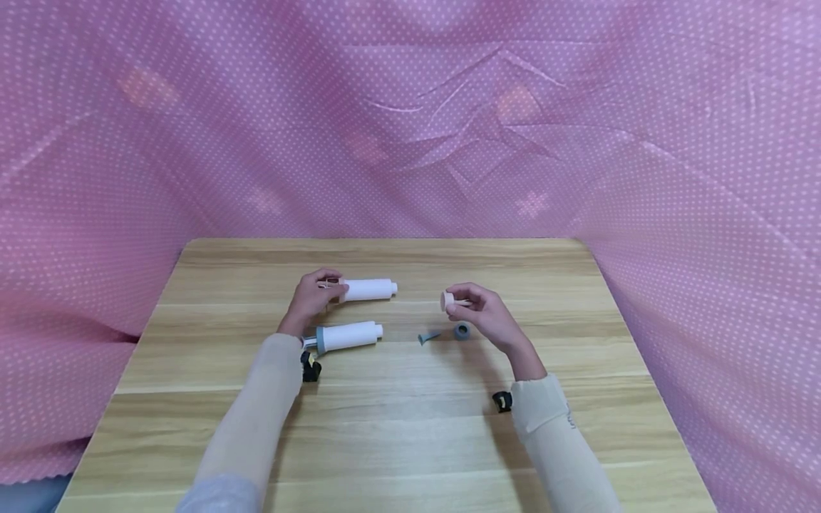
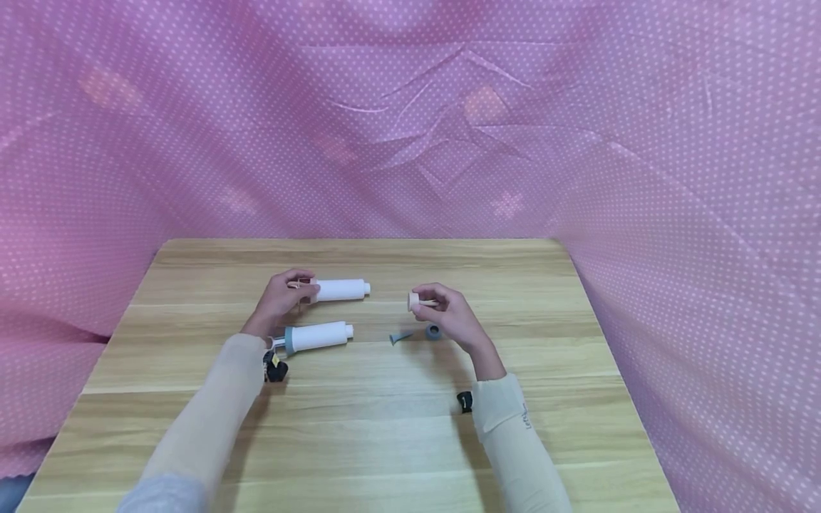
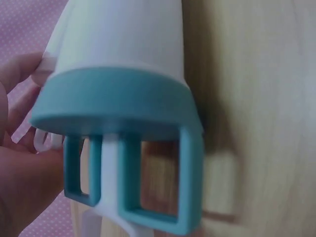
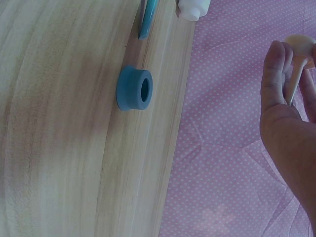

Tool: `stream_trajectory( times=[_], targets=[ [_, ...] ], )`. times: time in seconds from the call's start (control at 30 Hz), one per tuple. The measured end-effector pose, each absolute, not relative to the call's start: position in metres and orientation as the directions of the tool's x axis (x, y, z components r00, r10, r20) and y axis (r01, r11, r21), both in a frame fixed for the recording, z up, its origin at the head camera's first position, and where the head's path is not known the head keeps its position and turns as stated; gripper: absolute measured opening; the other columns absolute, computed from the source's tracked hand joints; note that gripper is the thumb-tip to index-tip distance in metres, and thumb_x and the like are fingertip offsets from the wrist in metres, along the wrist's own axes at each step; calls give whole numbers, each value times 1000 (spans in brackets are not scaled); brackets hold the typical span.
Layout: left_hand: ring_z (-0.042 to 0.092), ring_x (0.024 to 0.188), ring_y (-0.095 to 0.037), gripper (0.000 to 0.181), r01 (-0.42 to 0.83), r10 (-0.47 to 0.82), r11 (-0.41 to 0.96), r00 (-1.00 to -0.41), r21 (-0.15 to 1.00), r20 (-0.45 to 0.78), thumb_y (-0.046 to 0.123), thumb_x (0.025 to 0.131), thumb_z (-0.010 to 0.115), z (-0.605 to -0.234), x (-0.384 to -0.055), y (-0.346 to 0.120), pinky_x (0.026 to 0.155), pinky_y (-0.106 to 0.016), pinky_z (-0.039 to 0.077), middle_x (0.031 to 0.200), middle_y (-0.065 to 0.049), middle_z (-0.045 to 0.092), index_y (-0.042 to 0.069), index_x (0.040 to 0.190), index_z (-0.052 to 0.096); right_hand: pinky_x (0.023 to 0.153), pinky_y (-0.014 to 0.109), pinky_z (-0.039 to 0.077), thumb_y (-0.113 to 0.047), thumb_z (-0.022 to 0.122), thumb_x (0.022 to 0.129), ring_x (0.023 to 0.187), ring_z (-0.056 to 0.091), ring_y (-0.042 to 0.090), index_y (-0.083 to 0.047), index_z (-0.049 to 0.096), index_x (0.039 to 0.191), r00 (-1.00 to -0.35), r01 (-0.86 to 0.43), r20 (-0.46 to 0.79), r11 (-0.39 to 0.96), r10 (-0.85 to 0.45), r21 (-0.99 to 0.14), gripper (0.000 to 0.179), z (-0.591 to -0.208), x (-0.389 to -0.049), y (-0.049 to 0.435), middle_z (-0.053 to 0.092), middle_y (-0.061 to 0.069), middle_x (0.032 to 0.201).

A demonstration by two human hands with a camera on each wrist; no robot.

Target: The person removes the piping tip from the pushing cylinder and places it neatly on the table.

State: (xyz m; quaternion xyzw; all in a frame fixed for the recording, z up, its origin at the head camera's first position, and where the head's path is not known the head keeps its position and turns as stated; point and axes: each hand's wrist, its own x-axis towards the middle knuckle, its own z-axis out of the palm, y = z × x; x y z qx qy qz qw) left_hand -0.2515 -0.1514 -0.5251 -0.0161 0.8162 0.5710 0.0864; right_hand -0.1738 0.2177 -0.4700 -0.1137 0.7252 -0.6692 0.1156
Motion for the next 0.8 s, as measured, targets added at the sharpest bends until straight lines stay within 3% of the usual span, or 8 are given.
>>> stream_trajectory(
  times=[0.23,0.47,0.6,0.8],
  targets=[
    [57,118,-34,49,-128,63,422,-983,897,-170,20,95,74,-530,-254,-155,99,-43,48,131,-19,61,0,137,59,94,57,53,-2,68,96,93,67,21,6,59,129,-946,-2,-22,74,-323,-997,36,-472,-175,216,62,19,115],
    [56,119,-35,48,-110,73,425,-985,898,-155,20,96,73,-532,-256,-155,100,-44,48,130,-21,61,-1,137,58,88,42,58,-4,68,96,93,67,21,5,60,128,-944,-13,-12,74,-329,-997,34,-474,-175,216,63,17,114],
    [55,119,-35,48,-116,80,411,-983,904,-163,20,97,72,-531,-256,-155,99,-44,49,131,-20,60,-1,138,58,90,42,58,-5,68,97,93,68,21,4,61,128,-943,-7,-14,63,-333,-998,34,-476,-176,214,63,19,116],
    [51,123,-35,52,-133,72,389,-982,912,-174,21,96,72,-529,-257,-157,104,-48,45,136,-20,57,0,141,55,89,39,58,-4,68,97,99,67,34,5,60,128,-943,-8,-13,63,-332,-998,34,-473,-176,211,63,21,116]
  ],
)
